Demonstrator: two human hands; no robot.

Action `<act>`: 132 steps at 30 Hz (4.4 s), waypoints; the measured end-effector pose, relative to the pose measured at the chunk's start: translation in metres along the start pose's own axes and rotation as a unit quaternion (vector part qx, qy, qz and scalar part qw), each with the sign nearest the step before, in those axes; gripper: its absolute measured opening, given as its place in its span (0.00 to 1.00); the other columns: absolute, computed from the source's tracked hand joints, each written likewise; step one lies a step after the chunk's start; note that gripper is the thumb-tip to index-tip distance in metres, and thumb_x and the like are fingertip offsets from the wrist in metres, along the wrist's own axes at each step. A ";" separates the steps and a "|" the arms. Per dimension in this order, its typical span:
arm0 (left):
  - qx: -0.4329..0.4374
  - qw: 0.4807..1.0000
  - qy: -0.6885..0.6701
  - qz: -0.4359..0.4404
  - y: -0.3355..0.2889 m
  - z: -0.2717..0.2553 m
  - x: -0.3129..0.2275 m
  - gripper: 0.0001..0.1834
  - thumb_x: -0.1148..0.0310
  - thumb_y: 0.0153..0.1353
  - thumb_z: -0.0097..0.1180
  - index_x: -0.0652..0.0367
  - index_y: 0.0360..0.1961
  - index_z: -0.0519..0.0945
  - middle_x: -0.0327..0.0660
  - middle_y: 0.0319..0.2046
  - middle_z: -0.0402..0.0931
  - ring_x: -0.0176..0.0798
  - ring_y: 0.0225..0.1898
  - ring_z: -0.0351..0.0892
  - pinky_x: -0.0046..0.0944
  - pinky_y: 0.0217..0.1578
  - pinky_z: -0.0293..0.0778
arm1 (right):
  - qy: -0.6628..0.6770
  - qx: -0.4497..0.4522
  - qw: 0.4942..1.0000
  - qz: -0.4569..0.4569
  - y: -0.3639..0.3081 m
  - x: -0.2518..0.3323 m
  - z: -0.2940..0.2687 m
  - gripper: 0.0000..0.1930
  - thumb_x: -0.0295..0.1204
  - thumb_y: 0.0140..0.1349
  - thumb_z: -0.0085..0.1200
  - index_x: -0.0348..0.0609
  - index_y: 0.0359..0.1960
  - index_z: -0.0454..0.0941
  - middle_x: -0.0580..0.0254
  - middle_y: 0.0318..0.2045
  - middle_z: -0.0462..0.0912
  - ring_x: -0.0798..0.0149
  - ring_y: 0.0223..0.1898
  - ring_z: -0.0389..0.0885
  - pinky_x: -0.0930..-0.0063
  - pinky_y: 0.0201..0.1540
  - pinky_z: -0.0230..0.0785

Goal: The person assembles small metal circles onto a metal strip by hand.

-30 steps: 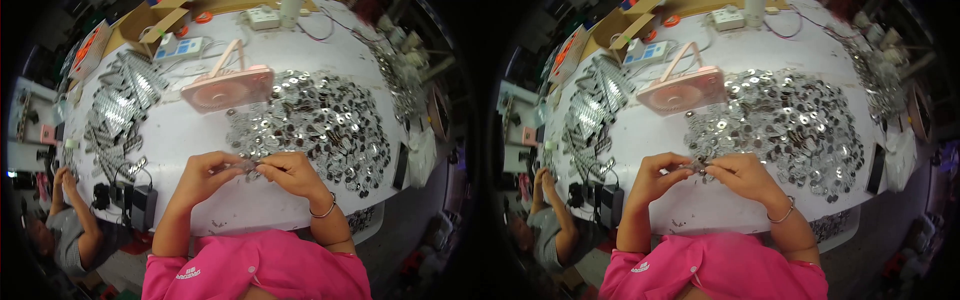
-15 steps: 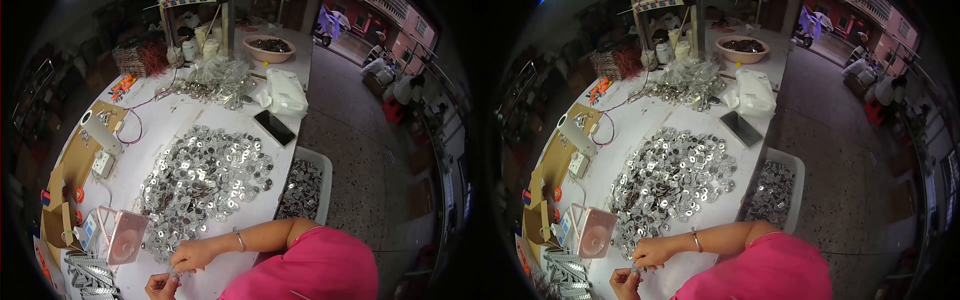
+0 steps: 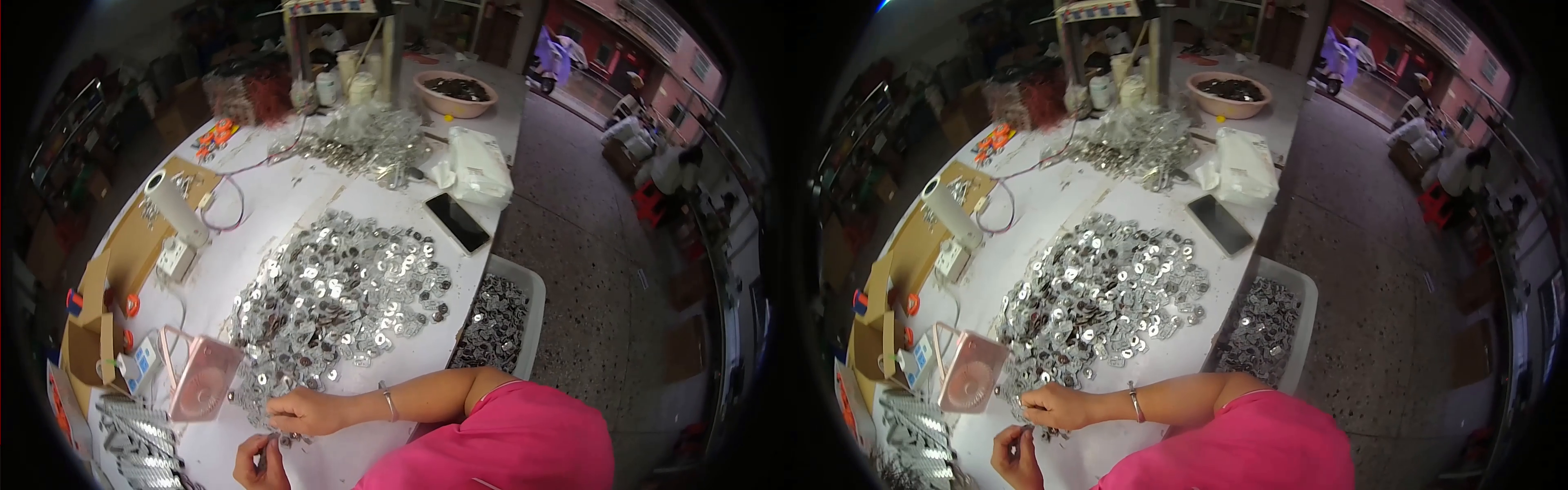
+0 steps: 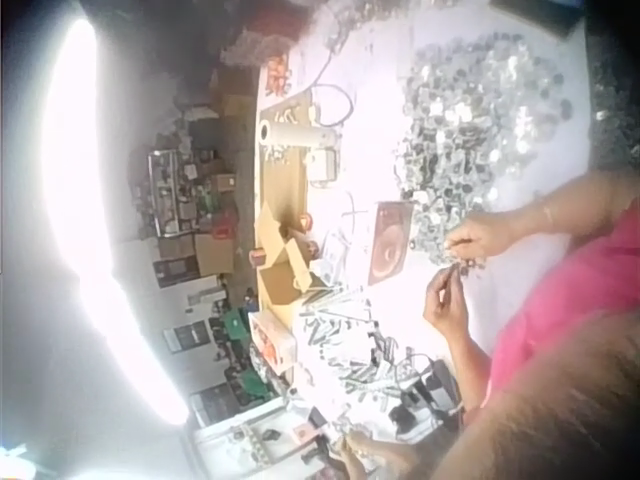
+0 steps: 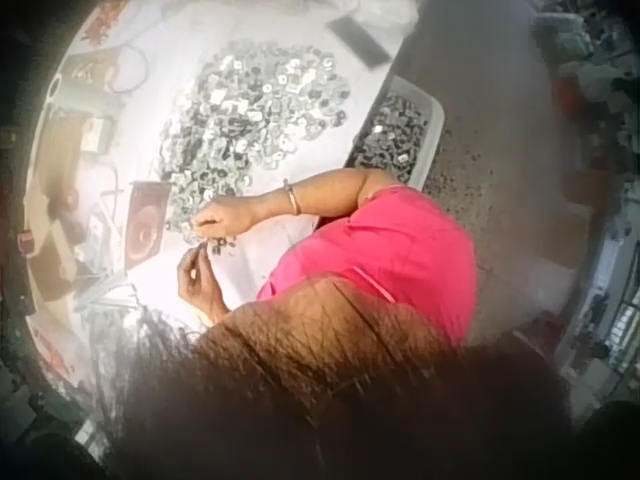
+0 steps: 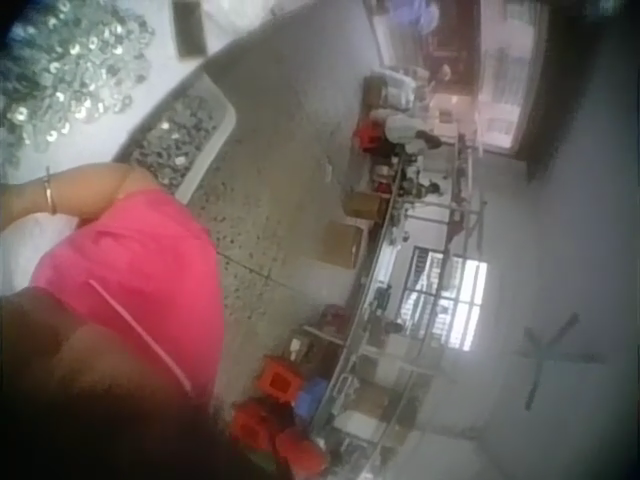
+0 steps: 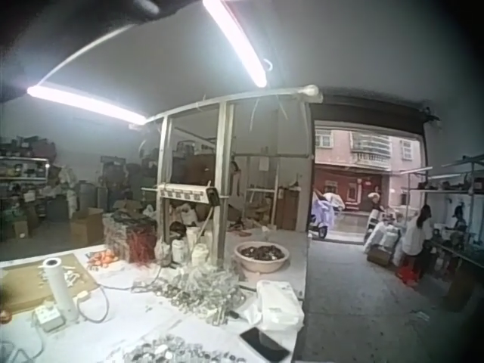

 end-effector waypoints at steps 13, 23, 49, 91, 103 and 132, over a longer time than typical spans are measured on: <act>-0.115 0.986 0.046 0.108 0.003 -0.007 -0.044 0.13 0.87 0.47 0.65 0.63 0.34 0.82 0.43 0.32 0.82 0.37 0.35 0.81 0.32 0.36 0.78 | 0.125 -0.010 0.984 0.125 -0.008 -0.009 -0.002 0.10 0.30 0.68 0.49 0.39 0.29 0.70 0.71 0.18 0.69 0.80 0.16 0.69 0.81 0.17 0.61; -0.125 0.971 0.123 0.161 -0.003 -0.006 -0.053 0.14 0.86 0.45 0.66 0.60 0.34 0.82 0.41 0.31 0.83 0.39 0.32 0.81 0.33 0.32 0.74 | 0.107 0.003 0.988 0.110 -0.011 -0.012 0.003 0.11 0.31 0.69 0.48 0.39 0.29 0.70 0.72 0.17 0.69 0.80 0.15 0.69 0.84 0.17 0.61; -0.117 0.991 0.021 0.064 0.010 0.000 -0.026 0.12 0.84 0.50 0.64 0.62 0.37 0.83 0.42 0.35 0.83 0.37 0.36 0.82 0.31 0.38 0.78 | 0.180 -0.076 0.966 0.171 -0.006 -0.028 -0.008 0.11 0.29 0.69 0.48 0.40 0.27 0.71 0.73 0.17 0.68 0.81 0.16 0.66 0.83 0.15 0.65; 0.083 0.843 -0.471 -0.247 -0.010 0.036 0.041 0.07 0.76 0.57 0.63 0.64 0.36 0.79 0.38 0.31 0.80 0.29 0.30 0.78 0.29 0.32 0.74 | 0.233 0.130 0.941 0.208 -0.016 -0.015 0.024 0.10 0.32 0.70 0.49 0.37 0.35 0.75 0.70 0.19 0.74 0.78 0.17 0.73 0.83 0.18 0.65; -0.079 0.994 -0.016 0.076 0.006 0.006 -0.019 0.12 0.87 0.52 0.60 0.64 0.38 0.80 0.45 0.36 0.80 0.37 0.39 0.81 0.34 0.40 0.78 | 0.052 0.002 0.990 0.127 -0.009 -0.017 -0.005 0.10 0.31 0.70 0.47 0.39 0.32 0.73 0.72 0.20 0.71 0.81 0.15 0.68 0.86 0.17 0.62; 0.042 0.915 -0.317 -0.245 0.001 0.022 0.048 0.05 0.78 0.57 0.63 0.64 0.36 0.81 0.40 0.32 0.81 0.29 0.30 0.79 0.29 0.33 0.77 | 0.053 0.118 0.969 0.209 -0.011 -0.023 0.004 0.09 0.30 0.66 0.53 0.35 0.36 0.80 0.65 0.23 0.80 0.77 0.22 0.77 0.84 0.21 0.68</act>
Point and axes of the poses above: each hand's wrist, its own y-axis towards the middle knuckle, its own z-axis out of the palm, x = y × z, the point moved 10 cm from there along y, towards the middle knuckle
